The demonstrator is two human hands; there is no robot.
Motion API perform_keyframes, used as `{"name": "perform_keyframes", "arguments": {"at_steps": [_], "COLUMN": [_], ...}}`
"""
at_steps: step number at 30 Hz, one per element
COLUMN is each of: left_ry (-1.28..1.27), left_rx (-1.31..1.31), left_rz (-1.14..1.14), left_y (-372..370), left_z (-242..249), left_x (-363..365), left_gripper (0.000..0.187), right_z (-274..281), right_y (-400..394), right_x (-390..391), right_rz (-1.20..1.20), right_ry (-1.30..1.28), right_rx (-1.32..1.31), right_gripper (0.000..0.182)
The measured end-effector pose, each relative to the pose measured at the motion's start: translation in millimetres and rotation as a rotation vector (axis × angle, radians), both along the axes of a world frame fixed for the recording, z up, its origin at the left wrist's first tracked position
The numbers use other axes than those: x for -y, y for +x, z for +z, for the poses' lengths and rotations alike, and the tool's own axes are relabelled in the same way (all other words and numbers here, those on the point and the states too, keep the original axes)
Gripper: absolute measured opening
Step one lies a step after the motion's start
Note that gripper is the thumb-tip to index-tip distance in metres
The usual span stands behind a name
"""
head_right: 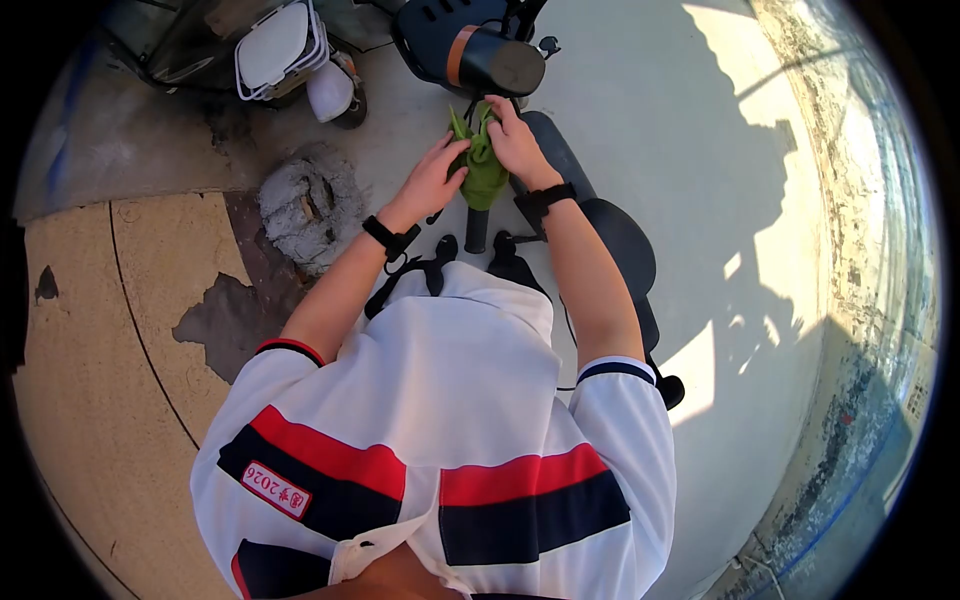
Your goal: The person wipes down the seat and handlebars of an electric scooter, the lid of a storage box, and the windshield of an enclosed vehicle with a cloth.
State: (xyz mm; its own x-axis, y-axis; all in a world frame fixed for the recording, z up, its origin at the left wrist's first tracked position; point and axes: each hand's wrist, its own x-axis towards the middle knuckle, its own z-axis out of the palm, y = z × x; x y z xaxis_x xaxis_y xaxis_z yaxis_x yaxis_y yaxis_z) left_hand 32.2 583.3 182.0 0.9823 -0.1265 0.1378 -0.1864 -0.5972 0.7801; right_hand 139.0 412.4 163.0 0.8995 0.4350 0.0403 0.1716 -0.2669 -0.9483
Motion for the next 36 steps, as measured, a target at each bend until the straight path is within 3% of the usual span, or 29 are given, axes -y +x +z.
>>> {"name": "perform_keyframes", "arguments": {"at_steps": [8,14,24,32,36], "left_ry": [0.019,0.062,0.201,0.126,0.149], "left_rx": [0.012,-0.001,0.023,-0.015,-0.036], "left_rz": [0.07,0.108,0.057,0.197,0.208], "left_y": [-17,-17,-8,-1,3], "left_z": [31,36,43,40,28], "left_x": [25,36,46,43,39], "left_gripper": [0.05,0.051,0.053,0.057,0.058], "right_z": [-39,-84,-85,-83,-144], "right_y": [27,27,22,41,64], "right_x": [-4,1,-4,-12,-21], "right_rz": [-0.061,-0.096,-0.406,-0.57,-0.438], "right_ry": [0.019,-0.003,-0.027,0.057,0.299], "right_rx": [-0.152,0.024,-0.053,-0.257,-0.443], "right_gripper": [0.039,0.041,0.039,0.033,0.037]}}
